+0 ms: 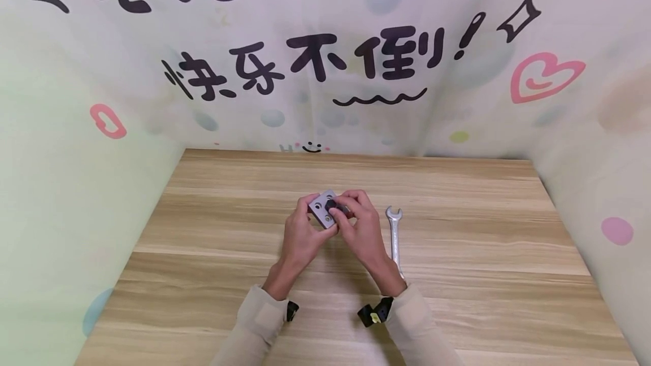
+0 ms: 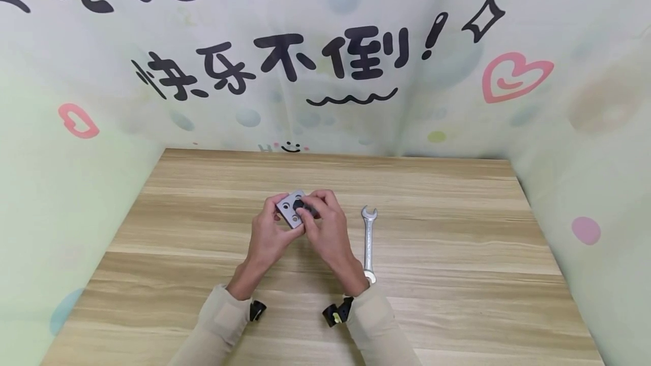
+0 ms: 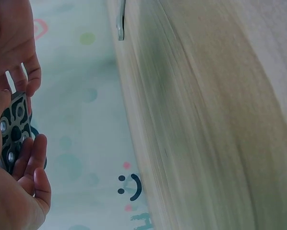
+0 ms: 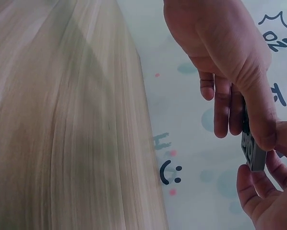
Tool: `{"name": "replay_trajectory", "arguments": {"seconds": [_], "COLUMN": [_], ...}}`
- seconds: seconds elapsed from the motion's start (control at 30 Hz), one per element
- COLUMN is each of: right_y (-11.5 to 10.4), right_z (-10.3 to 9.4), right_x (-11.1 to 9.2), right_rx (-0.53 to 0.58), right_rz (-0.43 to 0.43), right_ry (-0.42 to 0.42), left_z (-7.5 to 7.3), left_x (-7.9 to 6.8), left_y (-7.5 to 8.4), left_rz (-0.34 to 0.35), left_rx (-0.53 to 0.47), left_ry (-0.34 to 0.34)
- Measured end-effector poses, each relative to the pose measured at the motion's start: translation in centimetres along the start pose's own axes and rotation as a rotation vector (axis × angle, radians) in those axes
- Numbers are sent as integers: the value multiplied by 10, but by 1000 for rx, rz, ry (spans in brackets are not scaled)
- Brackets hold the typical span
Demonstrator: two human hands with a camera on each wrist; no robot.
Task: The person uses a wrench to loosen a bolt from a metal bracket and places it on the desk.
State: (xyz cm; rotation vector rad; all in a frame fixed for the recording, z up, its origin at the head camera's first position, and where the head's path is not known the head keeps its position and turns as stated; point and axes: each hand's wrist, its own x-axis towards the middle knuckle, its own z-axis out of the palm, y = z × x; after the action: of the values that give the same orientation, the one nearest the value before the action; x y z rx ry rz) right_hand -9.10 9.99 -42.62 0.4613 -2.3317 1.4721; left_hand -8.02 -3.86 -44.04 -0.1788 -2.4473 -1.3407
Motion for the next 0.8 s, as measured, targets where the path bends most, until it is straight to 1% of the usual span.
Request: {"name": "replay_trajectory", "arguments": {"seconds": [0.1, 0.23, 0.43, 0.6, 0.8], "right_y": [0, 2, 3, 2, 0], "right_z": [-1, -1, 1, 3, 6], "right_x": [-1, -1, -1, 1, 1], "right_rx": [15, 45, 68, 43, -9], "right_rz": [29, 57, 62, 74, 75], "right_ry": [-2, 15, 32, 44, 76], "left_z": [-1, 0, 0, 0, 0], "left_x": [0, 0, -1, -2, -2], "left_y": [0, -1, -2, -1, -1], "left_rz": [-9, -5, 5, -2, 5], "left_rx": [3, 1, 8, 6, 14], "left_ry": [0, 2, 2, -6, -14]}}
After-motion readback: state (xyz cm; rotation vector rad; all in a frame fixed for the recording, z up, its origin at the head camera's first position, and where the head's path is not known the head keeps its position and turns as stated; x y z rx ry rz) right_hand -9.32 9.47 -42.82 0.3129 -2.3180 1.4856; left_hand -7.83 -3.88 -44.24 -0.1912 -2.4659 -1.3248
